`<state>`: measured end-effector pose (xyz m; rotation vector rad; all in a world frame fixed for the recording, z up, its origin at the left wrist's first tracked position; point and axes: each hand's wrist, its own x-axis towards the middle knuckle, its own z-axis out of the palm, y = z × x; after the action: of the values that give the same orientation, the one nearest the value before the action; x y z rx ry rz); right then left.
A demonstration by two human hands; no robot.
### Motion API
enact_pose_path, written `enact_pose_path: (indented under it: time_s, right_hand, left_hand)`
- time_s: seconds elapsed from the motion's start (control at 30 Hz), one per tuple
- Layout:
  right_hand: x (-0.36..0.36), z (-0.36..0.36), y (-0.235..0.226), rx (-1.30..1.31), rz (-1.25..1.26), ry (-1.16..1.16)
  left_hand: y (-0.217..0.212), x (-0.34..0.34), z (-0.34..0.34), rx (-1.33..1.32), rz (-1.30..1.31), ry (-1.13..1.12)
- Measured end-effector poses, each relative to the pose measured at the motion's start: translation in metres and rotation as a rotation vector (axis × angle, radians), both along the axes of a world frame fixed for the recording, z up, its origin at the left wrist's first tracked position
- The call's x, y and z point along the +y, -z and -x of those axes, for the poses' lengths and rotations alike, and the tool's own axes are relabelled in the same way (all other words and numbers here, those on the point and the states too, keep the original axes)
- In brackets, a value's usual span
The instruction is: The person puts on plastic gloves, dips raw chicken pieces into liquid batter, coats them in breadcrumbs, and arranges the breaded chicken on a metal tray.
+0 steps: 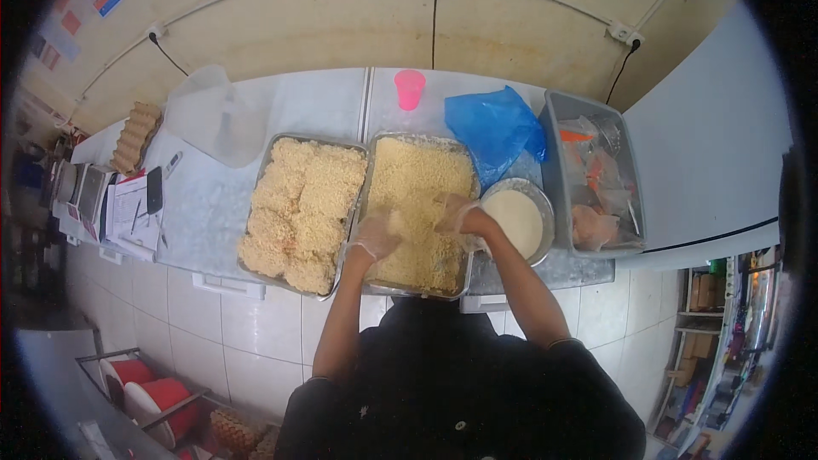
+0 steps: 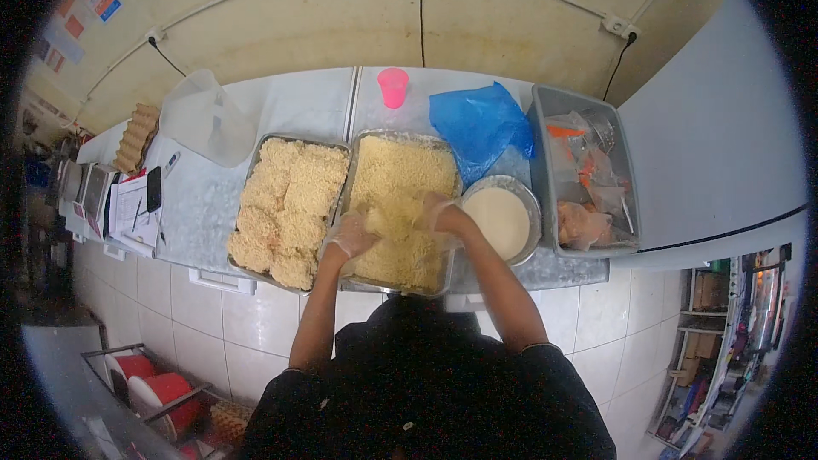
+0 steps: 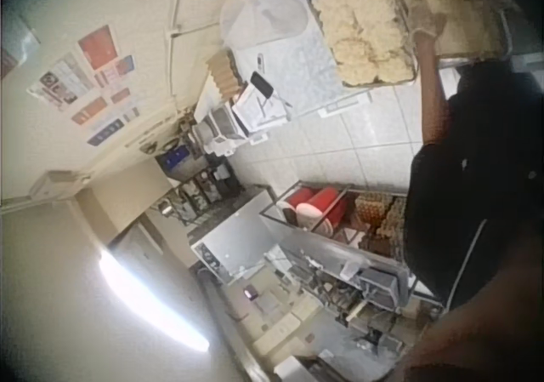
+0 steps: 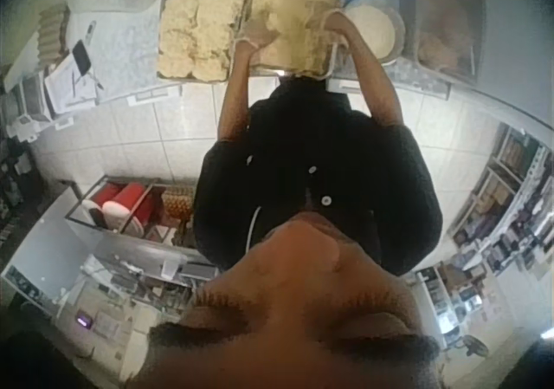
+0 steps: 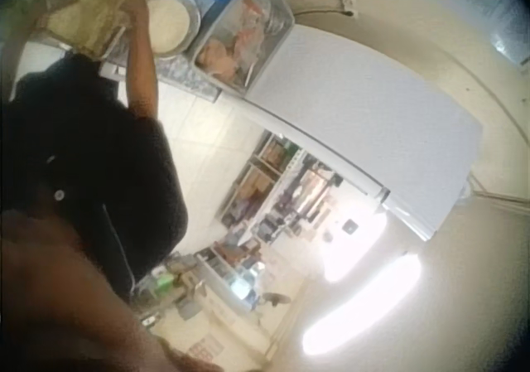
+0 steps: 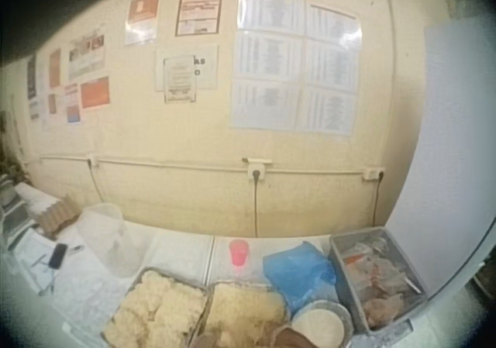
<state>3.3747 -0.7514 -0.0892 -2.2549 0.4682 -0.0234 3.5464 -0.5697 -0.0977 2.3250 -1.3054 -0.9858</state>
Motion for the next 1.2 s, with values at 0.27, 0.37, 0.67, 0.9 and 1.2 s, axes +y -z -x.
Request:
enact_pose_path:
  time_s: [0.27,0.37,0.67,0.9,1.2]
  right_hand:
    - [0.032,-0.019,-0.037,0.232,0.161,0.158]
    - [0.049,-0.031,0.013,0.286,0.294,-0.023]
    - [0.004,-0.109,0.079,0.461,0.402,-0.164]
    - [-0.022,-0.116,0.072,0.363,0.346,-0.319]
    - [-0.015,-0.092,0.007,0.22,0.534,-0.262]
  left_hand:
    - [-0.005,0.027,0.004,0.229,0.481,-0.049]
    - [0.022,0.045,0.008,0.019,0.456,-0.119]
    - [0.016,0.092,0.013,0.112,0.427,-0.258]
    - [0.009,0.092,0.021,0.157,0.443,-0.262]
    - [0.013,0.075,0.022,0.099,0.41,-0.203]
